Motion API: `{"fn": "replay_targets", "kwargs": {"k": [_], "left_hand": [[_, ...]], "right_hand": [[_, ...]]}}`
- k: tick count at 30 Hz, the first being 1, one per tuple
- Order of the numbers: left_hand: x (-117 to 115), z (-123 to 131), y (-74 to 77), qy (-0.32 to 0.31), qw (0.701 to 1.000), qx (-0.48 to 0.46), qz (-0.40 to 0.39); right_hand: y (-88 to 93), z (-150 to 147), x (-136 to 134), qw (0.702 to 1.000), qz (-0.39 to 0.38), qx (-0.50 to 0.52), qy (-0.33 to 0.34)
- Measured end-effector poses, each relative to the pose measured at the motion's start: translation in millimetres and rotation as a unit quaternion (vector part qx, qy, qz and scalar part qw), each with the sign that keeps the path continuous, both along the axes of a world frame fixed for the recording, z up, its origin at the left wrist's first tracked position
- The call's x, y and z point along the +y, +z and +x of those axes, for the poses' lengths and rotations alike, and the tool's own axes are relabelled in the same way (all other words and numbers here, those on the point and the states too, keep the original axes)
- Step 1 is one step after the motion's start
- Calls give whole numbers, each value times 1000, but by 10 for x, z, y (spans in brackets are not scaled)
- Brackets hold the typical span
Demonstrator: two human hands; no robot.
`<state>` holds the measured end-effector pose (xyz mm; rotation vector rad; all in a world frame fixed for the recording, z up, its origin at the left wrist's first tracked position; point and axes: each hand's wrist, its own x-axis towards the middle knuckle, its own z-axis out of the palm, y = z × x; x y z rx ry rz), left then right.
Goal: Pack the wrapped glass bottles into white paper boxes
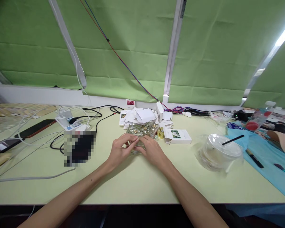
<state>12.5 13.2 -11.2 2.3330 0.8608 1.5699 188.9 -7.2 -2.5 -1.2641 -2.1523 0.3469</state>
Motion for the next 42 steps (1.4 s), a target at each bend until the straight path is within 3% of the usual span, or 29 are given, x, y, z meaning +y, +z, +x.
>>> {"fn": "replay_targets", "kwargs": {"k": [16, 24, 42], "left_hand": [[-2, -29, 29, -4, 1000, 21, 23], [17, -38, 14, -3, 997, 37, 74], [-62, -15, 102, -10, 1000, 2, 13]], "right_hand": [[-16, -24, 9, 1000, 4, 15, 12], [-50, -12, 23, 1000, 3, 21, 15], [27, -22, -30, 1000, -8, 9, 10]]}}
